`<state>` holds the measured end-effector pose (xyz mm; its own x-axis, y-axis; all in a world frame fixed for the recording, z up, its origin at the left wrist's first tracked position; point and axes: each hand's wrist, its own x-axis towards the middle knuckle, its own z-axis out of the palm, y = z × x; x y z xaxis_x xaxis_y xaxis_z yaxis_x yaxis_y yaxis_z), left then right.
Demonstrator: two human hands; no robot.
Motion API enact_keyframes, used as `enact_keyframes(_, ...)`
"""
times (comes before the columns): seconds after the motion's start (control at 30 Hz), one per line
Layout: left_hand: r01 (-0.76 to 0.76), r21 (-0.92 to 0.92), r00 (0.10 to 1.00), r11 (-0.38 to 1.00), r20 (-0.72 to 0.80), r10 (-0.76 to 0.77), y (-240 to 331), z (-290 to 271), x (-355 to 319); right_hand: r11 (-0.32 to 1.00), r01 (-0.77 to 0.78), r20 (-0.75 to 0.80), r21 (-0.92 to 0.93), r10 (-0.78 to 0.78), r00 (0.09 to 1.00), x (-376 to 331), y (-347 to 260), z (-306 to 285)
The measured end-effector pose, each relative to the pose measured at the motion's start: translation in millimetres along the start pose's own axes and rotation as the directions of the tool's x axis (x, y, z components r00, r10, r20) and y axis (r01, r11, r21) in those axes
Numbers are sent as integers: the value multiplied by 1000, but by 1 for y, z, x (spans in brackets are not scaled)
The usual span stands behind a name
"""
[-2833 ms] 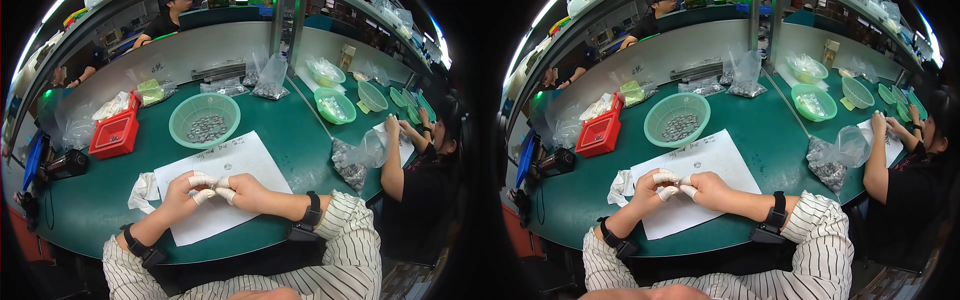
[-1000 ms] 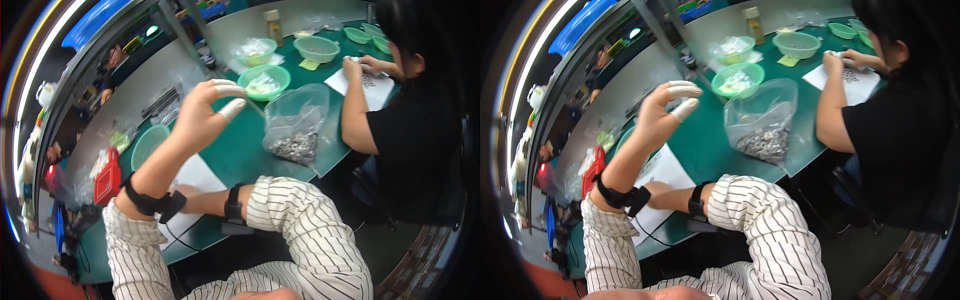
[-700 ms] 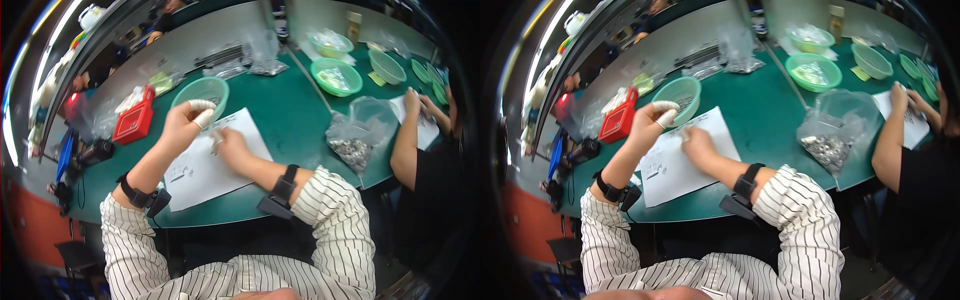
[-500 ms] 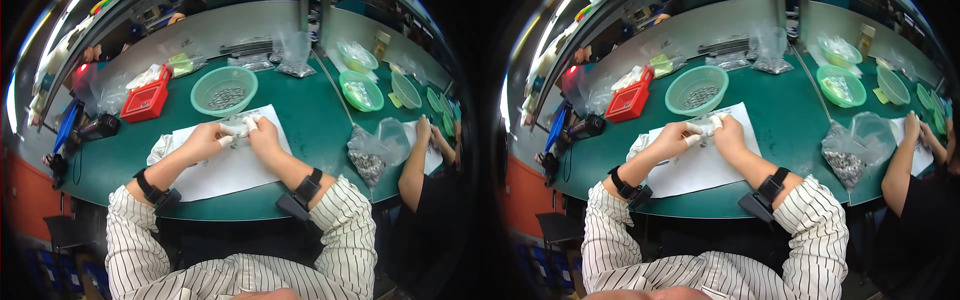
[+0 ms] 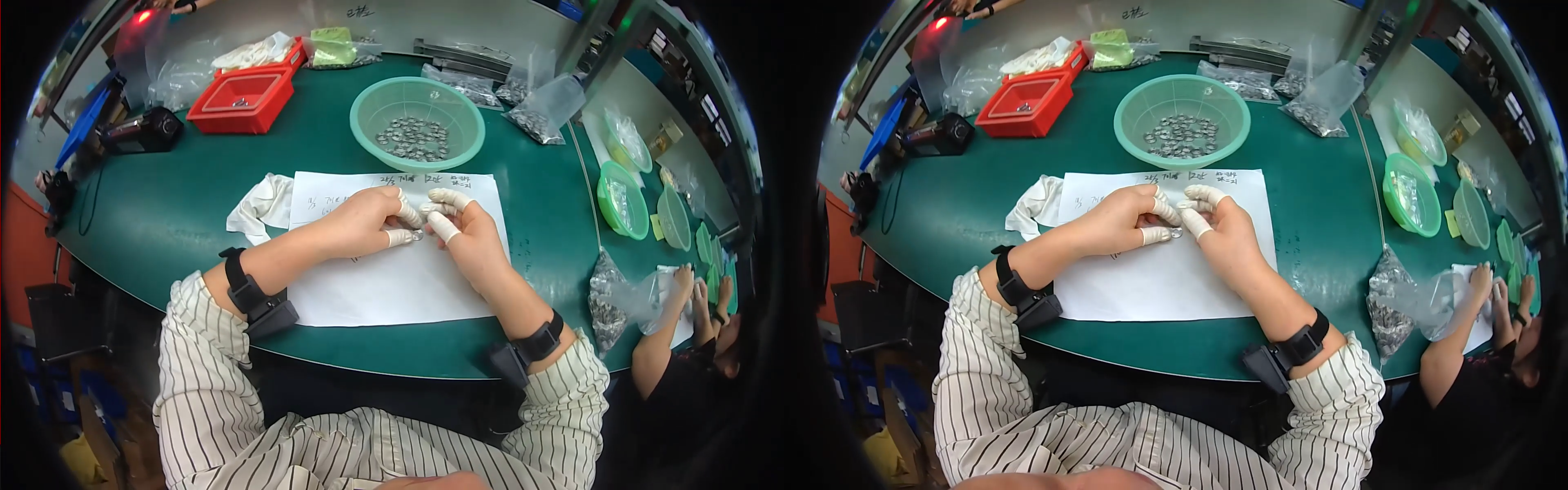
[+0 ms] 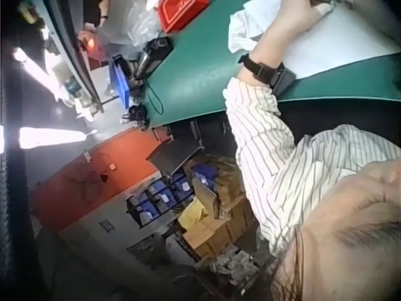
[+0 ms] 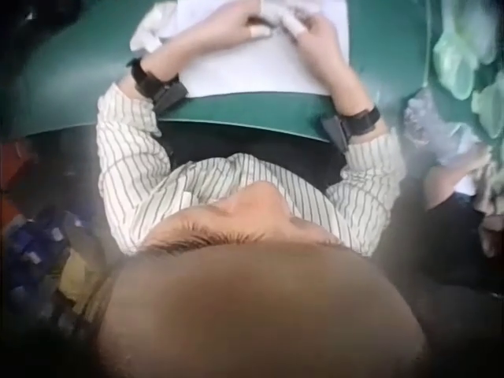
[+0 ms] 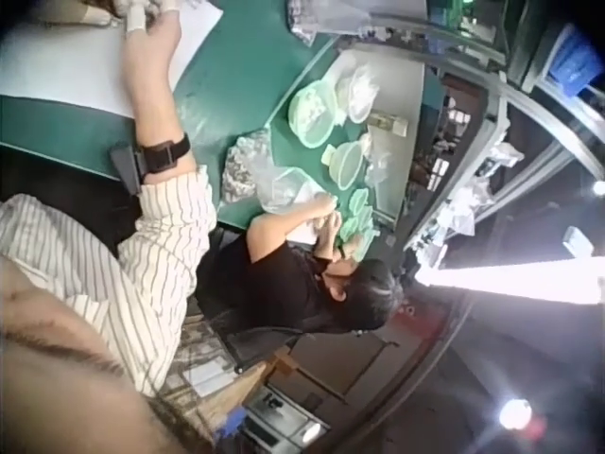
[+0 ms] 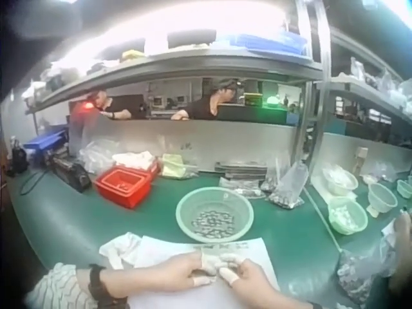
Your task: The person picks up a metal disc and a small pin from the table, inserts the pin into the disc, and places the assembled unit into a green basket, repeating the process several times.
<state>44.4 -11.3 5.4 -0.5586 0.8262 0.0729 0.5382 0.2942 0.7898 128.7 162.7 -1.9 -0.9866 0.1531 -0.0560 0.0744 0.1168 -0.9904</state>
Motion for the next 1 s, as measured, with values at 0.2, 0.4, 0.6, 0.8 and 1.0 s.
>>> enact_keyframes(0.2, -88, 22, 996, 996, -27, 89, -7, -2, -1, 987, 104, 39, -123, -100, 994, -4, 2, -3)
enact_keyframes(0.4, -114, 83, 992, 990, -36, 118, -13, 1, 0, 942, 211, 41, -260, -208, 977, -6, 5, 2)
enact_keyframes(0.6, -128, 77, 989, 989, -60, 132, -16, 3, 0, 991, 57, -60, -120, -65, 996, -4, 7, 7)
enact_keyframes(0.8, -112, 70, 992, 991, -49, 115, -15, 3, 1, 980, 94, -25, -176, -100, 995, -4, 9, 7)
enact_keyframes(1.0, -138, 64, 989, 988, -42, 141, -18, 2, 3, 963, 124, -29, -239, -135, 990, -3, 12, 6)
